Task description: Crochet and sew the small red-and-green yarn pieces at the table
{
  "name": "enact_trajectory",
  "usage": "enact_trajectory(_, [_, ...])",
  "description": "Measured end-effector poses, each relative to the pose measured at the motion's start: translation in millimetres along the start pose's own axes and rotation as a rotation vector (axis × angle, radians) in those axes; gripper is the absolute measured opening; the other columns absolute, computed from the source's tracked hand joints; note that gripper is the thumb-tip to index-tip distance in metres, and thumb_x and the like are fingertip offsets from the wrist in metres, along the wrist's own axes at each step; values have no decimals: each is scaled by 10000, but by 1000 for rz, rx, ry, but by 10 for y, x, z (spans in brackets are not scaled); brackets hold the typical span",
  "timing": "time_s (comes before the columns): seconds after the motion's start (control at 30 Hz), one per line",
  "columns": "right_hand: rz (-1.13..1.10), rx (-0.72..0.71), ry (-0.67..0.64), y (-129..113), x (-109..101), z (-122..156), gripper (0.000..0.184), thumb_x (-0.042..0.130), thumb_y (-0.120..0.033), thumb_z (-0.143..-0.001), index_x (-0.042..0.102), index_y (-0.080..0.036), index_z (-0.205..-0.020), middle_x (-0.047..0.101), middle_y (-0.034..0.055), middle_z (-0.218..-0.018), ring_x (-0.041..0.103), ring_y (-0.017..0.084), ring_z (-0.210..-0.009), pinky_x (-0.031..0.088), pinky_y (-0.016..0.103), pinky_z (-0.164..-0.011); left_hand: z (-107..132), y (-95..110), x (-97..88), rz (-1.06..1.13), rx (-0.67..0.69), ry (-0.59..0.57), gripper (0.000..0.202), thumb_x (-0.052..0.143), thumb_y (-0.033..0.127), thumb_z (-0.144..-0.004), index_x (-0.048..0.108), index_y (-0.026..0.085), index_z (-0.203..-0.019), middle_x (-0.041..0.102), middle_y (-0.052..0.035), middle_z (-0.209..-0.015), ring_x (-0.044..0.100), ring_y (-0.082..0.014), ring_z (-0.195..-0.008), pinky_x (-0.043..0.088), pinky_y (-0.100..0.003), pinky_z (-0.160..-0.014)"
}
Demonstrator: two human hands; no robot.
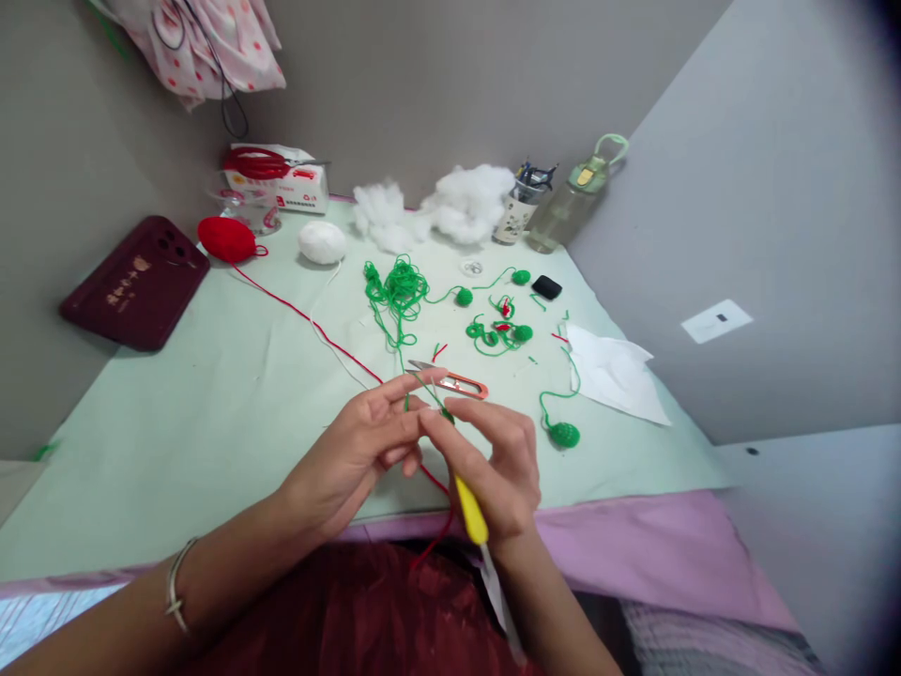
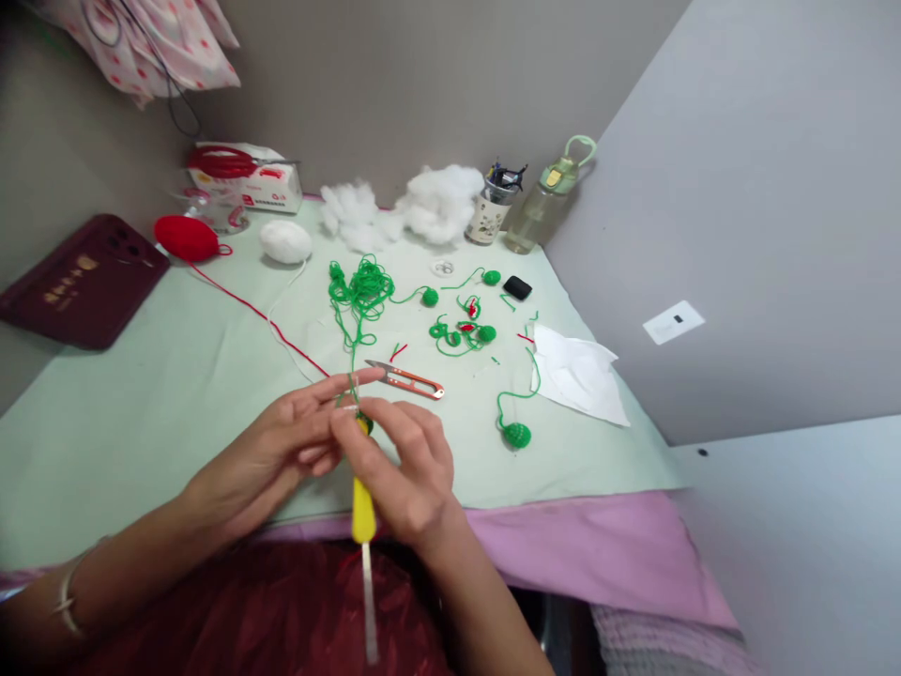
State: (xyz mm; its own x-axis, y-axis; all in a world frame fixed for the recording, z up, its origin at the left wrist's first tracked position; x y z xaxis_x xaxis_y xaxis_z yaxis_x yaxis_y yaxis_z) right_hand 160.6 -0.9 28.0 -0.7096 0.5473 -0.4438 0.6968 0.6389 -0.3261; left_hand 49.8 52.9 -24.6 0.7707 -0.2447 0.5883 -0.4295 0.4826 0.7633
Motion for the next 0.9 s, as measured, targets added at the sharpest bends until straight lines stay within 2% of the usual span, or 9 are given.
enact_trajectory(0.1, [-311,247,87,204,-61,-56,237,525,-128,-954,711,-245,-1043,704,46,-912,659,181,-838,556,357,-755,-32,24,-16,70,-47,-32,378,744,219,-823,702,170,-1195,546,34,-718,229,2,-472,310,-121,-438])
enact_trajectory(0.23, [-612,447,114,357,-15,-82,219,504,-151,-968,710,-226,-951,676,26,-838,621,154,-729,536,333,-679,-21,86,-3,-12,36,-42,379,752,223,-819,708,209,-1196,582,24,-762,289,0,-474,321,-127,-438])
enact_trajectory(0.33, [-573,431,32,320,54,-58,217,528,-122,-954,716,-226,-986,705,37,-905,661,176,-838,553,356,-757,-2,76,11,-101,93,-18,411,773,248,-806,702,233,-1210,591,19,-793,381,-12,-505,367,-134,-470])
enact_trajectory(0.4, [-427,328,12,241,45,-31,255,559,-81,-929,715,-231,-1063,711,50,-969,673,187,-909,556,359,-797,-5,72,-5,-131,124,20,411,776,259,-806,702,242,-1211,589,20,-794,408,-16,-519,383,-133,-484])
enact_trajectory(0.5, [-225,165,14,125,3,-6,321,621,-59,-886,716,-250,-1125,700,69,-1071,667,204,-987,549,361,-830,-33,19,3,-45,49,-16,368,752,256,-828,715,226,-1193,548,38,-720,315,-6,-473,375,-131,-467])
enact_trajectory(0.63, [-412,359,102,299,-60,-36,253,546,-102,-943,729,-254,-1029,688,32,-906,642,159,-794,532,340,-737,-52,14,-27,96,-30,-20,266,734,189,-827,760,176,-1092,554,24,-763,229,4,-478,358,-115,-468])
enact_trajectory(0.73, [-637,498,139,405,-26,-66,231,519,-147,-965,731,-239,-950,669,19,-841,596,136,-691,510,327,-673,-46,61,-38,33,28,5,280,741,194,-823,755,198,-1103,615,-4,-870,368,-9,-543,414,-126,-545])
enact_trajectory(0.8, [-668,509,72,390,37,-84,196,560,-157,-948,741,-233,-945,692,31,-883,623,156,-772,515,334,-710,-37,71,-7,-44,65,-8,289,747,218,-824,749,216,-1112,651,-22,-947,489,-46,-648,461,-156,-631])
enact_trajectory(0.9, [-650,535,46,378,68,-66,200,574,-143,-941,749,-237,-965,710,27,-913,630,146,-778,518,318,-716,-25,85,9,-114,123,6,272,743,246,-830,748,226,-1101,671,-27,-997,549,-80,-720,483,-197,-700])
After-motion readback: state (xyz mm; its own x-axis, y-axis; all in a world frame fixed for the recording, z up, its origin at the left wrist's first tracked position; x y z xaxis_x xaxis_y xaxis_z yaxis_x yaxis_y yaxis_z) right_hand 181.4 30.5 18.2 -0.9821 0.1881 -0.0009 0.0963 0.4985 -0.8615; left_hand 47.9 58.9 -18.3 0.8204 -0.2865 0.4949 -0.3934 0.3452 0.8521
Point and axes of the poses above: each hand's wrist, its own z-axis away from the middle knuckle, its own x-axis out of the palm, y = z × x, the point moved 7 cm from there along -z, towards the middle knuckle
